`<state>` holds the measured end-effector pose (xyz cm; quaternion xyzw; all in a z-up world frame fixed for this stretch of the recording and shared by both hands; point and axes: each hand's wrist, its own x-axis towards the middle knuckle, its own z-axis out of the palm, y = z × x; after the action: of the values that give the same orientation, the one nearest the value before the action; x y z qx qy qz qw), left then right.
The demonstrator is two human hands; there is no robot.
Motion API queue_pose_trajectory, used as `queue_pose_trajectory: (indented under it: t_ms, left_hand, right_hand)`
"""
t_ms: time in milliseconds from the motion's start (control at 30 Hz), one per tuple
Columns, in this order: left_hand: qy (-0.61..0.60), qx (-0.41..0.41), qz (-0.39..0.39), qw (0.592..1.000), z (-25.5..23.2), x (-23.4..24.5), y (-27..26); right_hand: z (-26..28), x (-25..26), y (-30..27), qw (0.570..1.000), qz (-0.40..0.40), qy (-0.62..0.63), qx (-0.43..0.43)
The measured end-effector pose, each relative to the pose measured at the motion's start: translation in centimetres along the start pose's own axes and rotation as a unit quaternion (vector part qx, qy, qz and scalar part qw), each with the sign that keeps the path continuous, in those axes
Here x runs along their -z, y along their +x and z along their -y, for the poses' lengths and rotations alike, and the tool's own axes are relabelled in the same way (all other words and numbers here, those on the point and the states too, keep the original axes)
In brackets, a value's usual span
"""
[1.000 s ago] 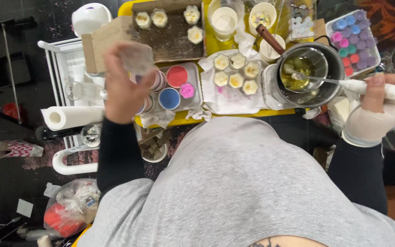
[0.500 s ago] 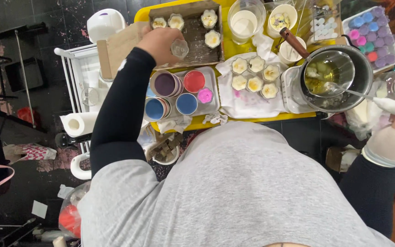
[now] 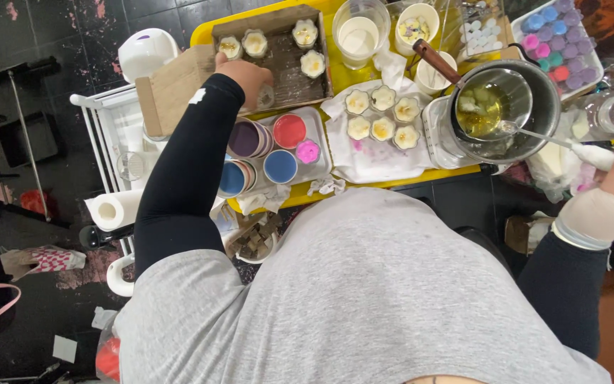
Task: Preparing a decorative candle by adding wax toppings and liquid wax.
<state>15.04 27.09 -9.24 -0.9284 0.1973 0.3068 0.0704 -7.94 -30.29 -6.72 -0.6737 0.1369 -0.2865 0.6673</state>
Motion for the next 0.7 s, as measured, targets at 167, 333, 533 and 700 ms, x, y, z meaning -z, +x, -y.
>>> queue_pose_trajectory:
  t_ms: [167,333,533,700]
  left_hand:
    - [0.007,0.031,-0.012,0.999,0.5,0.4,-0.7]
    - [-0.016,0.026,-0.121,0.992,-2.1,3.7,-5.4]
    - [-0.088,-0.070,-0.201,0.973,-10.4,4.9,-10.0]
    - [-0.159,-0.089,-0.283,0.942,-17.6,1.9,-9.7]
  right_hand:
    - [-1.6,1.6,0.3,1.000,-0.005,-0.002,0.023]
    - [4.4,-3.0,0.4,0.999,0.022,-0.018,0.043]
    - [0.4,0.4,2.1,0.968,0.109,-0.186,0.129]
    - [7.0,-3.0,4.1,0.896,0.285,-0.299,0.161]
